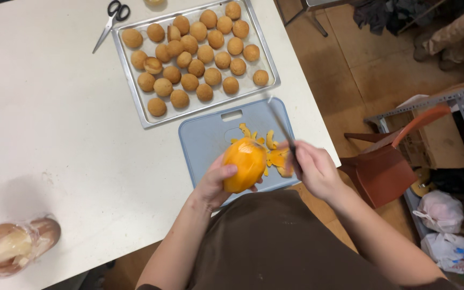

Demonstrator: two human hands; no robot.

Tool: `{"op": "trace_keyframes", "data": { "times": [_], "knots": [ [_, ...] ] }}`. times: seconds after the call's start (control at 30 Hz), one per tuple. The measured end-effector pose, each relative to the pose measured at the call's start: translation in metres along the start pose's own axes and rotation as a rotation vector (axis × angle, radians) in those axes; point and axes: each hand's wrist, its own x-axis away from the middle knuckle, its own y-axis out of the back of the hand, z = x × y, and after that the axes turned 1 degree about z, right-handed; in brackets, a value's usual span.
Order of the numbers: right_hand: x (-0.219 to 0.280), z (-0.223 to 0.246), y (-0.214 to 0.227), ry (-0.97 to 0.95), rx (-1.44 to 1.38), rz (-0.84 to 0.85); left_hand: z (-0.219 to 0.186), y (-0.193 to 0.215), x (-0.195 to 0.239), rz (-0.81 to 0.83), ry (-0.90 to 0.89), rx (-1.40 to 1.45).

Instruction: The person peels a mango using a knife over a blue cutting board. The person rotates the mango and removes the skin in strips, leaving the peeled fruit in hand while the peels accumulate on the board.

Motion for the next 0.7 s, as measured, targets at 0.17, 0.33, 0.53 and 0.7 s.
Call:
{"op": "trace_keyframes", "data": {
  "times": [0.17, 0.33, 0.53, 0.7],
  "knots": [
    [0.028, 0.017, 0.010, 0.181, 0.746, 0.060, 0.004, 0.008, -0.005, -0.095, -0.048, -0.180],
    [0.024, 0.041, 0.010, 0.204, 0.862, 0.126, 0.005, 0.002, -0.004, -0.050, -0.045, -0.339],
    [0.030, 0.050, 0.011, 0.206, 0.874, 0.146, 0.004, -0.005, -0.005, -0.042, -0.102, -0.420],
    [0.027, 0.048, 0.012, 0.182, 0.885, 0.131, 0.004, -0.008, -0.006, -0.085, -0.119, -0.437]
  ]
}}
